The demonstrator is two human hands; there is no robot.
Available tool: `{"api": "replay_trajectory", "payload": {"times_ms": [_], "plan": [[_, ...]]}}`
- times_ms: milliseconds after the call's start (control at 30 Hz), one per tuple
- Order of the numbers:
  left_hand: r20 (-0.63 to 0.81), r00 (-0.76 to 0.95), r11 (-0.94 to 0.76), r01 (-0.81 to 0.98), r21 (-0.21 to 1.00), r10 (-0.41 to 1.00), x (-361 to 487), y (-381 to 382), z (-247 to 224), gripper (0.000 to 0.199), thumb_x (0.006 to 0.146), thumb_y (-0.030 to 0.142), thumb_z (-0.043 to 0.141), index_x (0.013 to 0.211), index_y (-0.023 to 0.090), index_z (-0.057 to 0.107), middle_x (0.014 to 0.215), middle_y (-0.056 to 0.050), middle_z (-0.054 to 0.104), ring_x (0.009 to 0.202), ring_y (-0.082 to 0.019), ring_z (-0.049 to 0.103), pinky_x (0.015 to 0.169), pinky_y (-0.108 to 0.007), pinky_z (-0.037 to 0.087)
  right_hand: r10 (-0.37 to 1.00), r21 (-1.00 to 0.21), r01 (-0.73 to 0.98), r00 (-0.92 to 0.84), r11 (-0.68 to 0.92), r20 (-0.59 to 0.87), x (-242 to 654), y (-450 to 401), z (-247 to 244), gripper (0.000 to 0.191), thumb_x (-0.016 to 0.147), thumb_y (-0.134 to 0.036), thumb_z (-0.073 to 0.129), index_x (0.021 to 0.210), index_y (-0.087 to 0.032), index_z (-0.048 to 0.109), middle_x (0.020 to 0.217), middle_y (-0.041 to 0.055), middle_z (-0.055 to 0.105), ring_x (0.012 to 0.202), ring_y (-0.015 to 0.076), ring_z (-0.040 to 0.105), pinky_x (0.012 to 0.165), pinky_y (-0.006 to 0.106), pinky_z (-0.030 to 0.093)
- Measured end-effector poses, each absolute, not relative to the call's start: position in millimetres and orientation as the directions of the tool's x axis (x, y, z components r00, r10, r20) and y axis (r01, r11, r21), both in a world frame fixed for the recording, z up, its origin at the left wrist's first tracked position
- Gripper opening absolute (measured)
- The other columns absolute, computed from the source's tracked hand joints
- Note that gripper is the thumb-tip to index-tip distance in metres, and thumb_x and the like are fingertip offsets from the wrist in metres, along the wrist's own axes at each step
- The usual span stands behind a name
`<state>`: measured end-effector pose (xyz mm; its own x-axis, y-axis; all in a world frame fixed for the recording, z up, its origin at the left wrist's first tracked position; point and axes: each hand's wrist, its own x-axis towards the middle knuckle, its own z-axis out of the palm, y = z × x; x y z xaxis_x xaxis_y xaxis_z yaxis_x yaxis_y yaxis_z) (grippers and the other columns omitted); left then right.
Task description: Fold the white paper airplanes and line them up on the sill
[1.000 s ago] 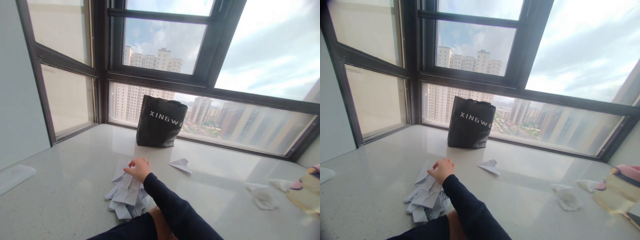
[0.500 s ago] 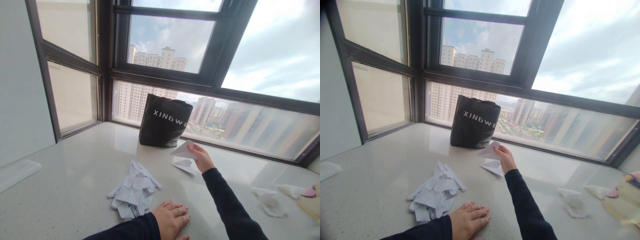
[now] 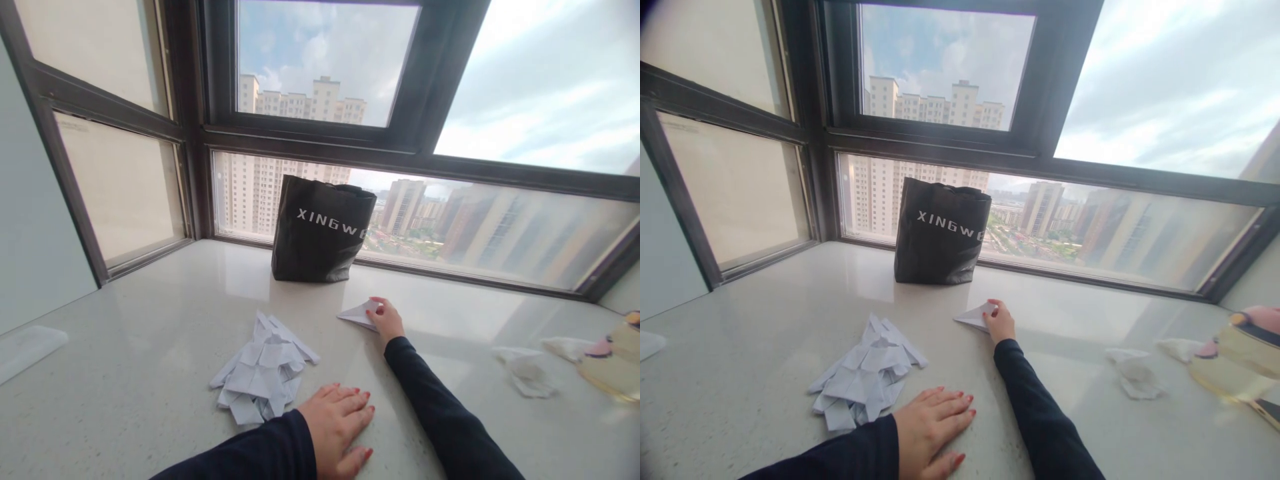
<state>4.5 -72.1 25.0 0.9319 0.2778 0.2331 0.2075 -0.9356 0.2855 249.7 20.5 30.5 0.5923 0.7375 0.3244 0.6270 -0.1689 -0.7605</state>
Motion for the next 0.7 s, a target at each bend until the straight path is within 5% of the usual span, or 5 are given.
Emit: {"api": "replay_trajectory", "payload": {"times_ms": [300,700], "plan": [[0.221,0.939,-0.928,0.182,0.325,0.262,1,-73,32,0.047,0.083,0.039,0.033,0.125,0.018,0.031,0.132,-0.008,0.034,0.118,-0.022,0.032,0.096,-0.039,0.026,0.735,-0.507,0.766,0.595,-0.396,0.325,240,14,32,0.036,0.065,-0.018,0.053,0.101,-0.02,0.055,0.099,0.0097,0.05,0.1,0.0276,0.042,0.081,0.04,0.032],[0.231,0.932,-0.927,0.201,0.316,0.28,5,-72,26,0.047,0.08,0.04,0.036,0.123,0.02,0.034,0.131,-0.006,0.037,0.117,-0.023,0.035,0.095,-0.04,0.029,0.734,-0.458,0.807,0.558,-0.372,0.388,204,1,70,0.031,0.079,-0.024,0.034,0.105,-0.022,0.05,0.11,0.009,0.045,0.102,0.0255,0.04,0.082,0.042,0.028]]}}
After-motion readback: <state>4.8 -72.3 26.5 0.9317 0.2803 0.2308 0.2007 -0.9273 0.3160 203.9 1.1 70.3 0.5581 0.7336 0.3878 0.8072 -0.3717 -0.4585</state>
